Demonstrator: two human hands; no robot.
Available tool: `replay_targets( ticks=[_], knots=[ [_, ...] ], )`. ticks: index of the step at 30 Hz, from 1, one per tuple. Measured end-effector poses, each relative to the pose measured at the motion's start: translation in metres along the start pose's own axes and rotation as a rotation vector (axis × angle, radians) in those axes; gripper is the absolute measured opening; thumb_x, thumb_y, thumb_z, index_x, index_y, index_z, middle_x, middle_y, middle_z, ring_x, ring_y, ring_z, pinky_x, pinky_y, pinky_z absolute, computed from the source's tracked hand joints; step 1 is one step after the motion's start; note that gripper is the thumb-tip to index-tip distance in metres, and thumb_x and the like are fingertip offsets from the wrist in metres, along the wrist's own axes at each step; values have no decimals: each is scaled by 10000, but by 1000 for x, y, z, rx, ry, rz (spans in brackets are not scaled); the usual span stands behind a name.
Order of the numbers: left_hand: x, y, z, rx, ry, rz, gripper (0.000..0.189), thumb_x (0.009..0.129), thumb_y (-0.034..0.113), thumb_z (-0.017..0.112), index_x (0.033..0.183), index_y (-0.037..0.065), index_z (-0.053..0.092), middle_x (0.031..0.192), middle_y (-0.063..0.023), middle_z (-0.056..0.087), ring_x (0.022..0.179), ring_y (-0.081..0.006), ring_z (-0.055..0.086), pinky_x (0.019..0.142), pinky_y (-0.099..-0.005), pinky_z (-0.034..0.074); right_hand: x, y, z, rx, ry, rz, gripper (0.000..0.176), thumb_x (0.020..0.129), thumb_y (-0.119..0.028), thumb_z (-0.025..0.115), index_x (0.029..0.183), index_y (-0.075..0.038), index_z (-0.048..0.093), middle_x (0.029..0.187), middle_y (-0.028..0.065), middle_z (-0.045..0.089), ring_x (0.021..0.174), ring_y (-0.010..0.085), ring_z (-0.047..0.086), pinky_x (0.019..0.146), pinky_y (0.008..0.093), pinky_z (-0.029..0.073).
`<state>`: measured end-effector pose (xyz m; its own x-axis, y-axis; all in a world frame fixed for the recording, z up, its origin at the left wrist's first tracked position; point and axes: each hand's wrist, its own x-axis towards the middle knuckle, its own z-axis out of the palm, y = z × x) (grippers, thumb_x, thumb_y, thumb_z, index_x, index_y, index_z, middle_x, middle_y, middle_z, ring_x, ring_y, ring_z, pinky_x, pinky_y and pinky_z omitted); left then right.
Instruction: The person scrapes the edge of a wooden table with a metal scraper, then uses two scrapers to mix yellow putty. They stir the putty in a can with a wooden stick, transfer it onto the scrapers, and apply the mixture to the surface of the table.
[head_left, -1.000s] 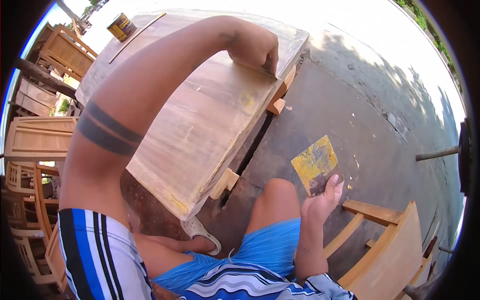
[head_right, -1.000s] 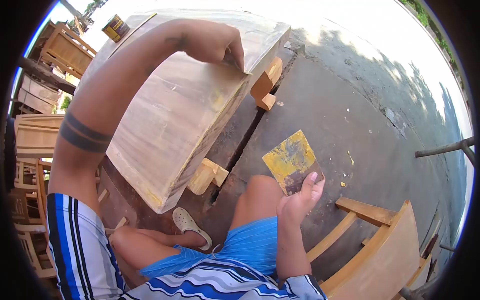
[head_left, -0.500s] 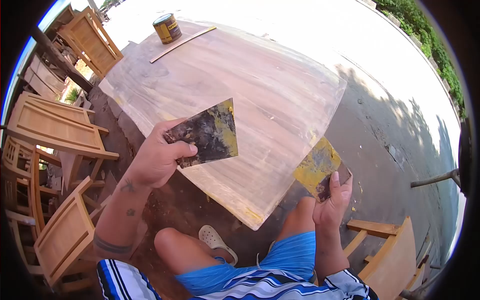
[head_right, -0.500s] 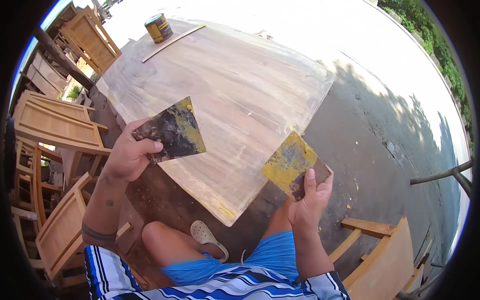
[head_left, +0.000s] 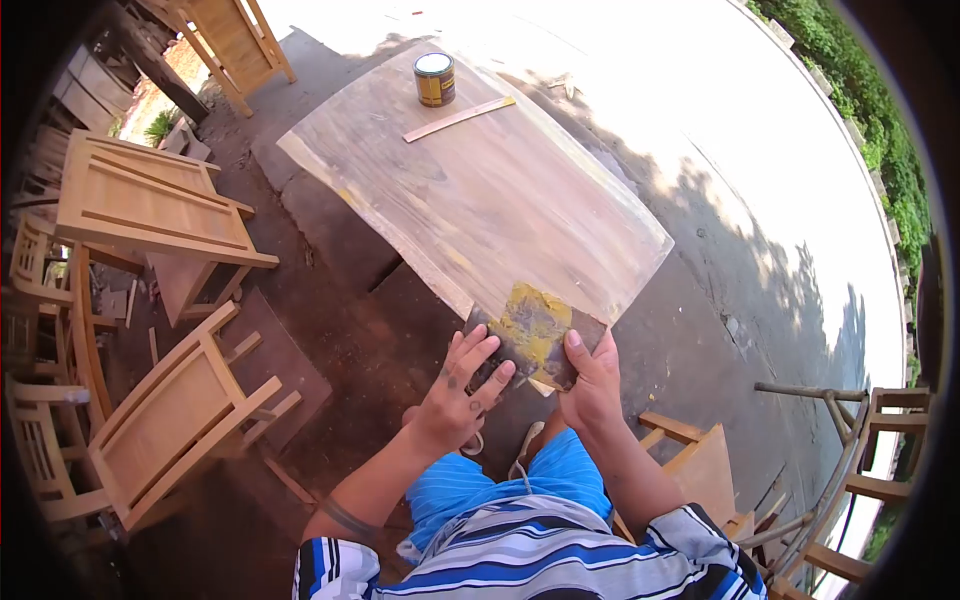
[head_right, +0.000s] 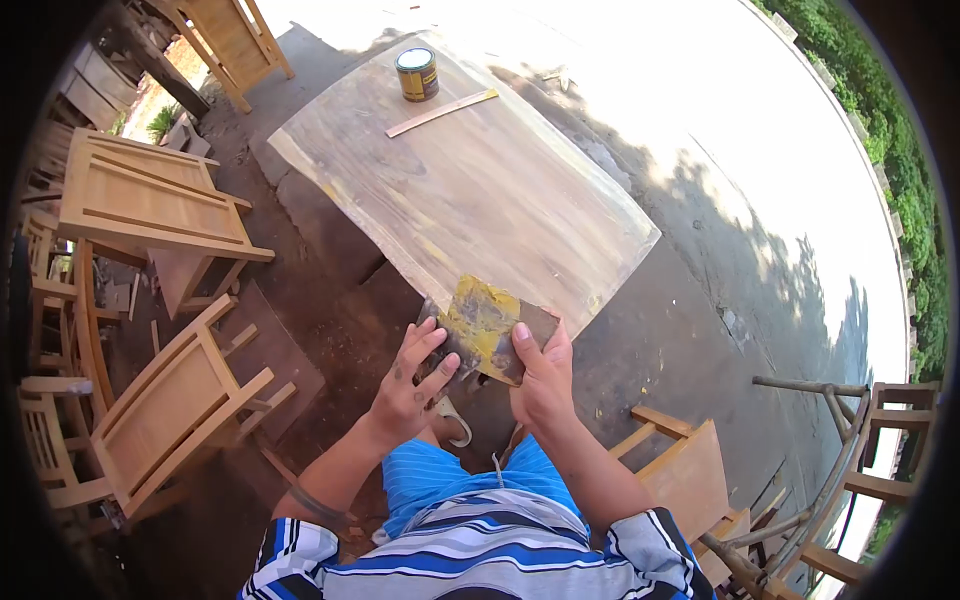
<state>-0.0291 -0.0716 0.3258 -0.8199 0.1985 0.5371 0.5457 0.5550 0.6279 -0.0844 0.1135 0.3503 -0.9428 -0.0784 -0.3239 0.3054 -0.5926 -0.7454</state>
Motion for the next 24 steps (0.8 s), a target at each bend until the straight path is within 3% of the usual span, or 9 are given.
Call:
replay_targets(
  ticks=[2,5,10,12,14,15,18,20,24],
  knots=[
    [-13,-11,-40,112,-93,-228,536,768,-127,598,1277,42,588,1267,-202,568,1184,-413,572,974,-454,499,-10,-7,16,-26,71,26,358,981,-34,538,1306,-54,390,1231,130,565,1106,219,607,926,396,548],
    [5,15,-120,-2,43,-553,625,711,-215,448,1282,5,572,1233,-213,584,1120,-374,603,940,-408,498,-31,-33,46,-74,79,46,370,982,-41,543,1311,-57,373,1208,124,572,1093,214,609,908,393,554],
    [43,91,-163,-50,176,-85,646,706,-194,510,1303,45,572,1299,-216,522,1185,-412,562,994,-435,491,-54,-51,108,-84,7,90,376,983,-55,551,1313,-58,368,1193,121,577,1091,213,609,912,397,551],
    [25,69,-138,-72,193,-162,642,710,-190,513,1304,44,574,1266,-211,546,1156,-405,582,986,-423,494,-64,-61,136,-63,-47,80,371,983,-55,550,1309,-58,375,1192,122,576,1089,212,611,917,394,550],
    [10,32,-151,-150,34,-527,635,712,-199,504,1298,34,580,1232,-206,570,1115,-401,604,977,-415,497,-68,-74,147,-57,-38,52,366,981,-54,554,1306,-52,386,1200,122,578,1082,209,612,915,385,547],
    [7,31,-156,-83,98,-515,640,708,-213,488,1292,28,586,1215,-204,586,1087,-387,622,955,-400,509,-67,-79,147,-53,-27,40,364,980,-53,556,1305,-49,391,1204,122,578,1079,208,613,914,380,546],
    [56,91,-191,-105,307,-319,635,718,-214,476,1294,29,586,1234,-204,577,1103,-381,620,945,-396,516,-57,-79,129,-138,38,-24,383,978,-63,558,1327,-40,401,1256,125,575,1132,232,606,963,405,522],
    [66,113,-177,-129,392,-16,605,748,-205,499,1297,34,584,1206,-190,576,1150,-397,593,968,-422,507,-64,-79,137,-136,24,-30,374,982,-66,552,1325,-36,406,1243,127,586,1129,231,609,967,400,521],
    [6,31,-130,-123,-34,-493,594,730,-194,504,1273,29,601,1205,-178,577,1078,-374,612,955,-424,497,-80,-87,143,-107,19,-73,363,981,-76,557,1316,-35,424,1231,122,591,1125,226,606,965,399,519]
  ],
)
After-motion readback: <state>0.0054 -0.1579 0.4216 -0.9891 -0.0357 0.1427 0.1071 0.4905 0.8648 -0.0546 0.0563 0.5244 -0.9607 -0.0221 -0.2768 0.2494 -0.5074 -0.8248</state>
